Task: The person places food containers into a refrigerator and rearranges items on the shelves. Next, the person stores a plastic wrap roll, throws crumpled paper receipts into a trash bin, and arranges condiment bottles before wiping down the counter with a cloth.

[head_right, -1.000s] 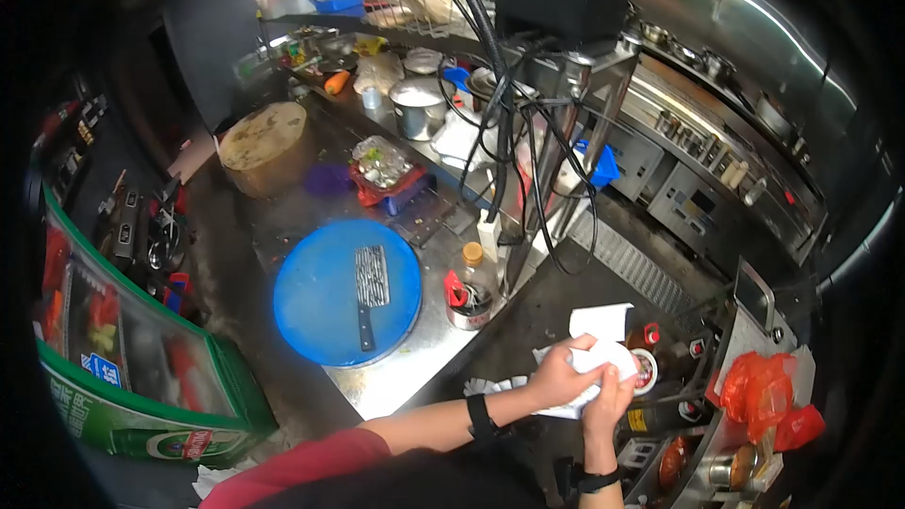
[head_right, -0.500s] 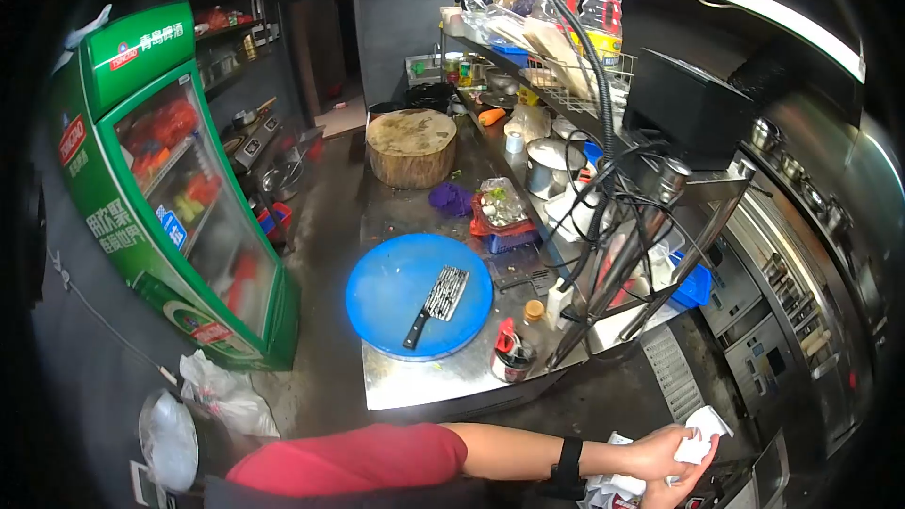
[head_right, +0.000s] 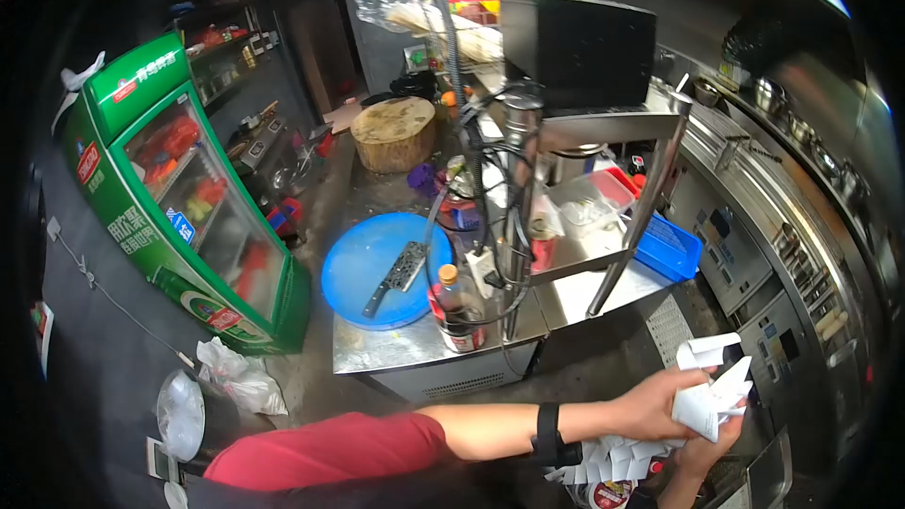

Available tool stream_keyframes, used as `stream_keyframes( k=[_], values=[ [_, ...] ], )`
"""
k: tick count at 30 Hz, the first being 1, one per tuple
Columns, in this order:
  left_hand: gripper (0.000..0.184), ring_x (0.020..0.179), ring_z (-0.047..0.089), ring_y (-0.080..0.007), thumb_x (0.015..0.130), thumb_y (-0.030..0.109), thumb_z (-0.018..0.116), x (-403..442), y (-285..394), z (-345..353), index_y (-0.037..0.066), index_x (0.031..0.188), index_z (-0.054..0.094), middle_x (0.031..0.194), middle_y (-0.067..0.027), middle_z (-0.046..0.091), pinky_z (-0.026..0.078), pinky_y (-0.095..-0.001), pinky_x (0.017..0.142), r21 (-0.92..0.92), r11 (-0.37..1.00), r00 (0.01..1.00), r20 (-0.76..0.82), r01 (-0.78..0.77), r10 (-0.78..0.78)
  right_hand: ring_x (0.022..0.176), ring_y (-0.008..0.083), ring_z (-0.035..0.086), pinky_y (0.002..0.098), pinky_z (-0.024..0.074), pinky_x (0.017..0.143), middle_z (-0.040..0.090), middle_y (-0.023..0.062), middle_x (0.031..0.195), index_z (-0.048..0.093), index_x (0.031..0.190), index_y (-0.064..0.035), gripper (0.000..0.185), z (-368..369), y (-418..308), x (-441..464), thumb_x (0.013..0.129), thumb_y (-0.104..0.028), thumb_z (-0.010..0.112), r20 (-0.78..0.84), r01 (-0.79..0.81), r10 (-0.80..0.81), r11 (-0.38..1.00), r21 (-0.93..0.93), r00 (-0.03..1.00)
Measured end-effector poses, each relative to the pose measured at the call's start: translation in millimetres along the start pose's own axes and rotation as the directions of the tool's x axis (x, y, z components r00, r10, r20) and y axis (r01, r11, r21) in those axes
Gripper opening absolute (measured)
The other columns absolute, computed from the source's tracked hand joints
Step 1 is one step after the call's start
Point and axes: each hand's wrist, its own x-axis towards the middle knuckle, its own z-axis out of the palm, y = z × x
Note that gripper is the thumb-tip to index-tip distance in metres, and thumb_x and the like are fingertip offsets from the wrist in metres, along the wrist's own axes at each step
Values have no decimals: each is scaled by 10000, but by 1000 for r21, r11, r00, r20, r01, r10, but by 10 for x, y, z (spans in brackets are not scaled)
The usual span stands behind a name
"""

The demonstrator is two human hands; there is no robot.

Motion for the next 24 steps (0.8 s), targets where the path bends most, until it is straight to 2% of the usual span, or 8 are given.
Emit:
stream_keyframes(
  k=[1, 4, 6, 7, 13, 18, 19, 24],
  values=[
    [385, 1075, 565, -275, 661, 129, 761, 88, -114, 28, 58, 994, 579, 1085, -161, 610, 421, -355, 922, 145, 988, 989, -126, -60, 79, 1025, 221, 582, 371, 487, 877, 548, 118, 1167, 443, 1254, 22, 443, -15, 20, 126, 875, -171, 568, 83, 223, -207, 880, -420, 975],
    [349, 995, 594, -186, 667, 160, 767, 405, -312, -115, 82, 933, 554, 988, -74, 637, 461, -338, 868, 103, 992, 997, -48, 68, -64, 961, 239, 622, 380, 491, 881, 613, 130, 1090, 506, 1174, 70, 424, 3, -106, 471, 825, -150, 606, 184, 269, -206, 845, -462, 961],
    [414, 1018, 583, -184, 668, 136, 791, 587, -491, -115, 80, 993, 542, 1095, -70, 610, 464, -336, 896, 68, 989, 988, -94, 131, -124, 955, 227, 626, 354, 525, 820, 627, 134, 1054, 523, 1168, 44, 353, -159, -182, 771, 835, -57, 588, -5, 165, -180, 909, -382, 984],
    [398, 1041, 571, -195, 700, 68, 760, 659, -606, -132, 68, 1021, 525, 1159, -86, 583, 463, -347, 911, 35, 996, 988, -132, 83, -78, 958, 225, 628, 353, 534, 821, 628, 125, 1058, 517, 1176, 29, 388, -215, -232, 954, 800, 41, 612, 57, 285, -372, 596, -751, 927],
    [133, 878, 576, -108, 903, 143, 559, 1109, -1058, -56, 33, 974, 537, 1072, -113, 632, 467, -258, 737, -640, 721, 873, -160, 263, -461, 936, 204, 636, 328, 542, 807, 635, 101, 1062, 523, 1161, 4, 512, -142, -944, 1730, 696, 147, 685, 41, 397, -469, 696, -598, 882],
    [239, 621, 560, -150, 899, 159, 494, 1489, -1516, -21, 26, 701, 513, 659, -59, 553, 474, -293, 672, -577, 799, 889, -260, 170, -377, 946, 186, 630, 319, 542, 788, 636, 84, 1064, 519, 1178, -7, 494, -526, -1211, 2178, 725, 117, 673, 4, 269, -395, 619, -737, 919],
    [218, 621, 551, -151, 879, 116, 475, 1600, -1550, -5, 8, 693, 506, 649, -56, 528, 476, -305, 631, -624, 775, 934, -208, 101, -290, 941, 180, 628, 320, 540, 796, 634, 83, 1056, 510, 1199, -13, 505, -470, -1281, 2183, 732, 100, 666, -62, 156, -231, 805, -572, 971],
    [247, 561, 502, -117, 881, 88, 463, 2377, -1790, 255, 0, 659, 527, 592, -38, 524, 430, -272, 558, -400, 909, 972, -141, 116, -186, 917, 144, 631, 305, 533, 797, 633, 55, 1060, 512, 1241, -36, 523, -1135, -925, 2680, 754, 11, 696, 300, 47, 53, 948, -316, 952]
  ],
)
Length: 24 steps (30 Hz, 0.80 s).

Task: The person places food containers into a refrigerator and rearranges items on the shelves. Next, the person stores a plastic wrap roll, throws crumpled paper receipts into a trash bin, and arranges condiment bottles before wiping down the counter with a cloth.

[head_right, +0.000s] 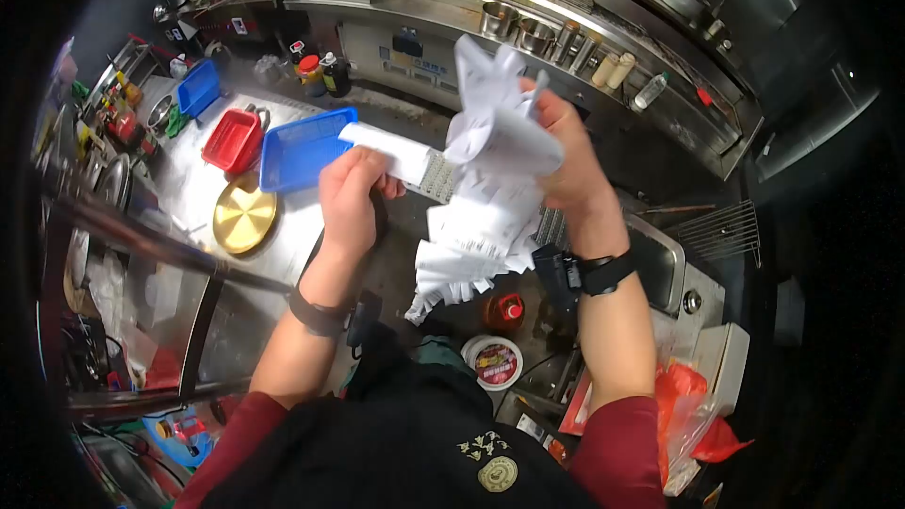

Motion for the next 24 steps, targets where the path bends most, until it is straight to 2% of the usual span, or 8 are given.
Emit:
stream_keyframes(
  k=[3, 7, 10, 13, 16, 19, 21, 24],
  values=[
    [274, 552, 491, -104, 888, 111, 464, 478, -116, 221, 9, 639, 516, 580, -35, 529, 385, -263, 525, 36, 999, 998, 58, -18, 15, 923, 121, 621, 294, 517, 813, 634, 40, 1061, 523, 1229, -35, 508, -97, -24, 274, 758, 6, 708, 39, -89, 85, 988, 124, 996],
    [280, 498, 414, -119, 861, 133, 484, 987, -74, 469, -21, 628, 456, 515, -84, 416, 332, -305, 475, 405, 856, 940, 243, -321, 238, 870, 95, 618, 272, 532, 752, 639, 23, 1011, 559, 1171, -53, 482, -410, 84, 645, 727, 30, 728, 80, -136, 135, 991, 5, 988],
    [287, 490, 395, -124, 868, 138, 482, 1325, -287, 525, -23, 634, 437, 511, -103, 390, 316, -316, 470, 351, 873, 934, 242, -337, 263, 878, 116, 624, 278, 544, 745, 633, 34, 1016, 539, 1187, -46, 564, -633, 125, 945, 676, 72, 744, 64, -113, 117, 992, -65, 991],
    [286, 547, 450, -116, 877, 165, 492, 1638, -405, 464, -26, 666, 528, 560, -90, 495, 368, -296, 518, 383, 892, 952, 271, -242, 142, 889, 154, 636, 294, 567, 750, 628, 62, 1035, 513, 1218, -27, 582, -887, 214, 1336, 687, 101, 715, -40, -35, 27, 972, -232, 999],
    [301, 734, 553, -109, 906, 211, 475, 1887, -603, 219, 0, 879, 689, 798, -35, 651, 442, -264, 696, 227, 974, 992, 128, -13, -17, 883, 184, 644, 326, 573, 766, 627, 87, 1040, 528, 1186, -15, 480, -1187, 217, 1722, 742, 87, 681, -191, 39, -70, 987, -157, 979],
    [300, 731, 538, -104, 903, 223, 470, 2127, -1101, -327, 4, 837, 664, 777, -40, 641, 420, -256, 685, 219, 968, 987, -131, 123, -96, 885, 202, 645, 337, 563, 756, 631, 110, 1037, 547, 1169, 18, 412, -1418, -51, 2143, 779, 44, 677, -224, 164, -207, 967, -197, 952],
    [282, 749, 532, -113, 874, 256, 517, 2244, -1609, -708, 12, 806, 643, 805, -56, 639, 411, -270, 682, 46, 930, 838, -452, 364, -306, 890, 218, 644, 341, 555, 765, 629, 124, 1047, 558, 1164, 32, 367, -1486, -340, 2358, 809, 31, 650, -279, 238, -318, 928, -286, 906],
    [280, 837, 541, -154, 841, 290, 561, 2409, -2286, -1163, 16, 835, 621, 888, -83, 634, 413, -306, 761, 131, 702, 649, -526, 700, -549, 895, 225, 642, 344, 550, 773, 628, 132, 1051, 562, 1154, 40, 336, -1757, -735, 2654, 827, 11, 636, -393, 279, -479, 839, -467, 785]
  ],
)
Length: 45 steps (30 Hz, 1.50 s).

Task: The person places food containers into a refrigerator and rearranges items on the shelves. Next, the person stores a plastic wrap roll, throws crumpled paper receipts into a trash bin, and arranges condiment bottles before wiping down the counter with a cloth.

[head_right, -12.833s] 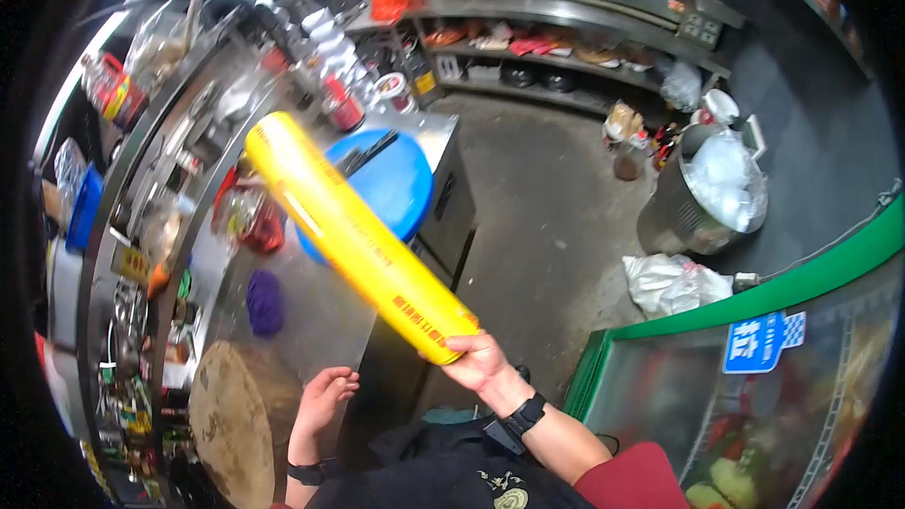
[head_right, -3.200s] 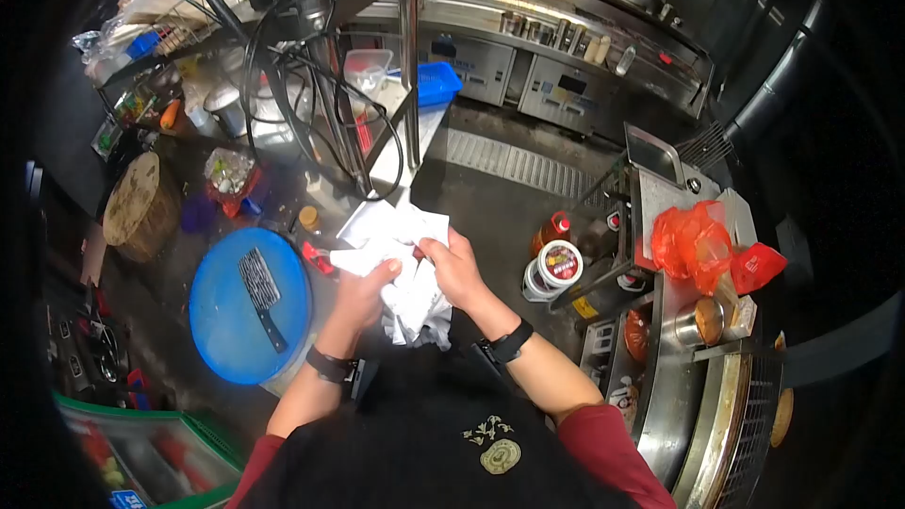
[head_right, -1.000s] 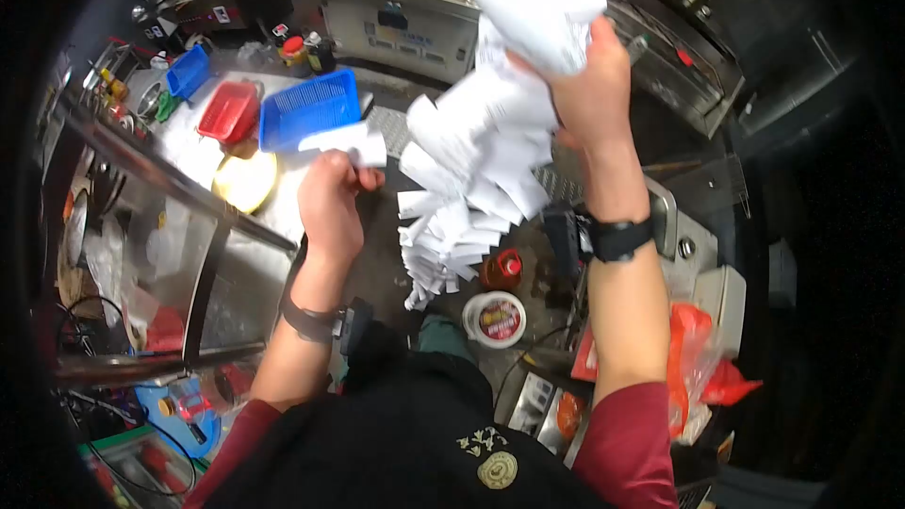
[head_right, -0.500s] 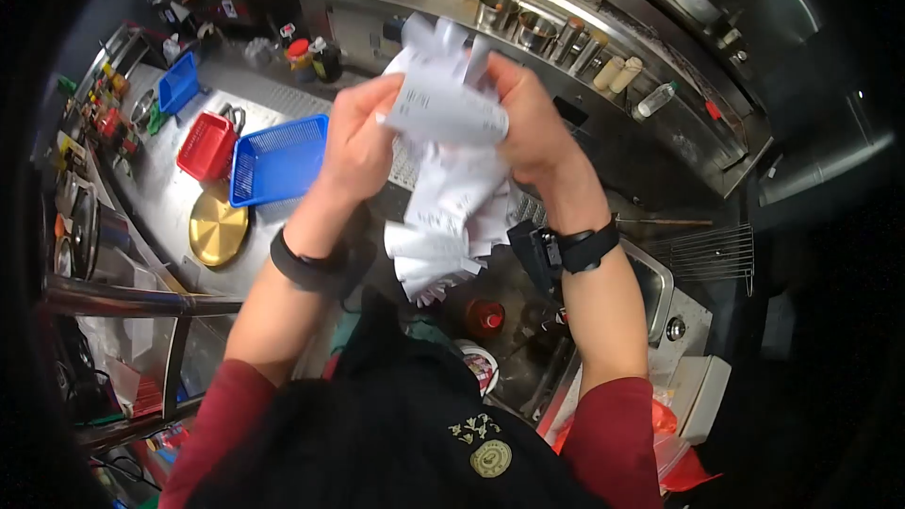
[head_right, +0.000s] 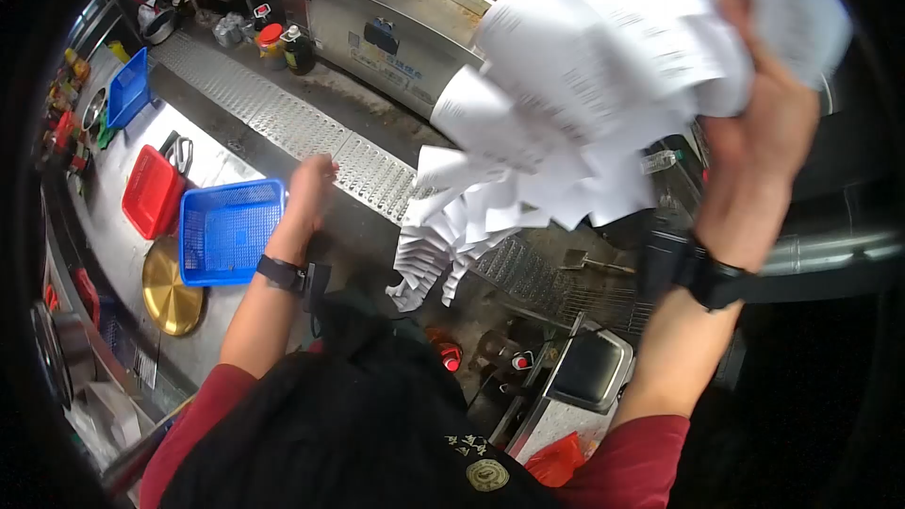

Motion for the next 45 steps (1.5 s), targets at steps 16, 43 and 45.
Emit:
stream_keyframes(
  k=[16, 43, 45],
  values=[
    [297, 899, 631, -210, 780, 92, 646, 1058, -39, 1850, 46, 1073, 642, 1026, -93, 667, 496, -347, 791, 199, 898, 749, 637, -392, 186, 874, 219, 634, 353, 543, 775, 630, 129, 1013, 557, 1081, 66, 280, -569, 494, 1925, 837, -50, 633, 154, 190, -191, 982, 23, 969],
    [497, 937, 523, -114, 762, 98, 701, 2848, 2917, -572, 23, 1164, 419, 1039, -51, 521, 476, -275, 728, 140, 636, 534, -425, -759, 731, 1215, 207, 404, 305, 293, 1033, 442, 107, 1293, 277, 1387, -21, 808, 4709, 3921, 1311, 621, -66, 529, 963, -549, -148, 797, 250, 224],
    [685, 1015, 508, -137, 735, 157, 751, 3080, 2866, -732, 20, 1230, 297, 1101, -75, 476, 476, -273, 796, -375, 489, 616, -483, -788, 622, 1312, 213, 288, 318, 208, 1085, 321, 106, 1399, 153, 1450, -29, 903, 4969, 3974, 1343, 674, -112, 608, 967, -799, -247, 569, 196, 62]
  ],
)
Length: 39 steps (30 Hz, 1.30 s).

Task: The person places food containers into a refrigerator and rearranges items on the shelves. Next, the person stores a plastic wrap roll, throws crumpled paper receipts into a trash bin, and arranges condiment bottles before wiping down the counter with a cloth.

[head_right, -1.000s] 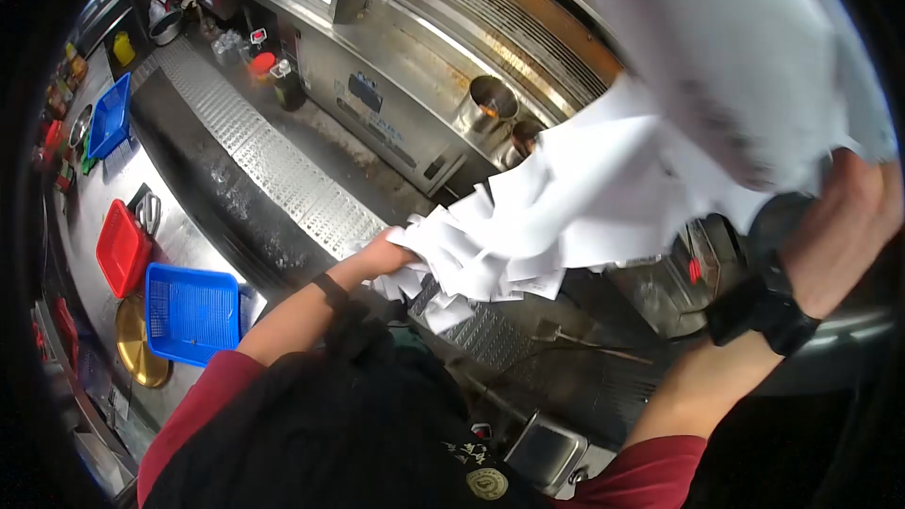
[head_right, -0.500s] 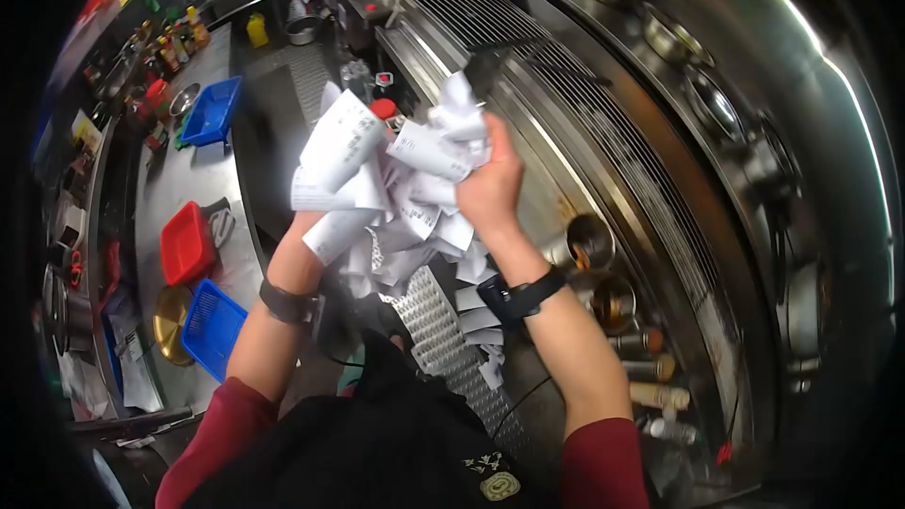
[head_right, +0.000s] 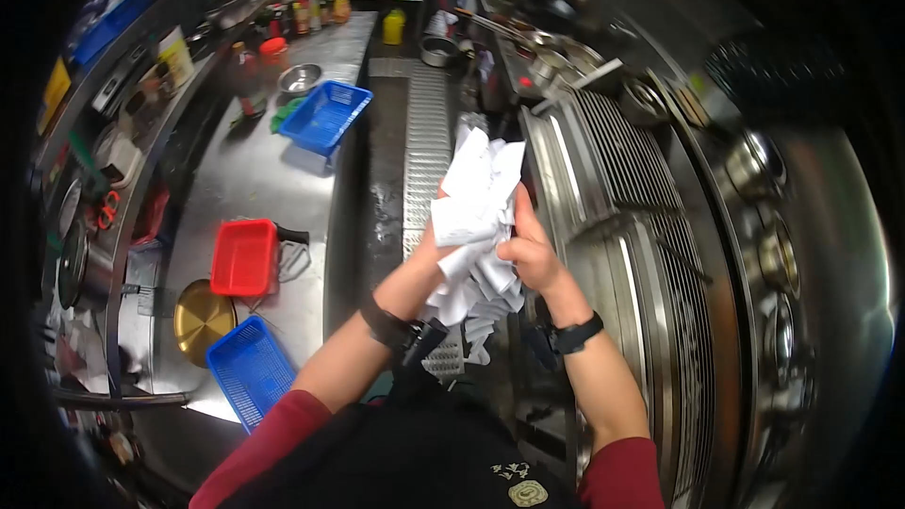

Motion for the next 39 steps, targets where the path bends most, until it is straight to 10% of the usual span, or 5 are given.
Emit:
stream_keyframes(
  k=[4, 6, 10, 23, 39],
  values=[
    [628, 1038, 517, -157, 823, 165, 689, 336, -126, -161, 74, 1233, 222, 1153, -94, 448, 496, -302, 847, 284, 957, 968, -215, -67, 131, 1340, 215, 247, 335, 183, 1100, 266, 105, 1435, 51, 1473, -51, 1069, -171, 254, 483, 695, -273, 750, 68, -94, 83, 978, 188, 994],
    [577, 1035, 531, -160, 849, 162, 653, 590, -211, -276, 76, 1235, 233, 1155, -94, 454, 501, -306, 846, 268, 962, 951, -284, -42, 120, 1333, 216, 251, 353, 178, 1102, 268, 107, 1429, 25, 1465, -54, 1219, -382, 487, 744, 634, -469, 816, 32, 21, -14, 977, -214, 999],
    [462, 988, 549, -149, 857, 177, 627, 1312, -389, -620, 10, 1211, 380, 1090, -97, 539, 477, -286, 836, -61, 992, 969, -215, 112, -123, 1268, 226, 358, 362, 299, 1053, 349, 113, 1369, 20, 1453, -79, 1300, -787, 744, 1332, 543, -369, 901, -68, -20, 7, 981, -191, 998],
    [314, 982, 587, -120, 858, 137, 629, 4048, -416, -1409, 30, 1151, 585, 1083, -56, 625, 473, -280, 864, 118, 926, 927, -157, 360, -340, 977, 193, 595, 333, 476, 884, 594, 69, 1087, 471, 1216, -3, 722, -2586, 1404, 3941, 573, -2, 799, -197, -136, 84, 955, -264, 977],
    [393, 1063, 511, -117, 869, 148, 608, 7487, -584, -3377, 42, 1236, 518, 1122, -19, 560, 406, -275, 937, 741, 652, 974, -224, 159, 17, 984, 180, 592, 324, 479, 853, 614, 69, 1080, 542, 1164, -1, 595, -3626, 2153, 7646, 616, 15, 773, -146, 7, -61, 939, -345, 987]
  ],
)
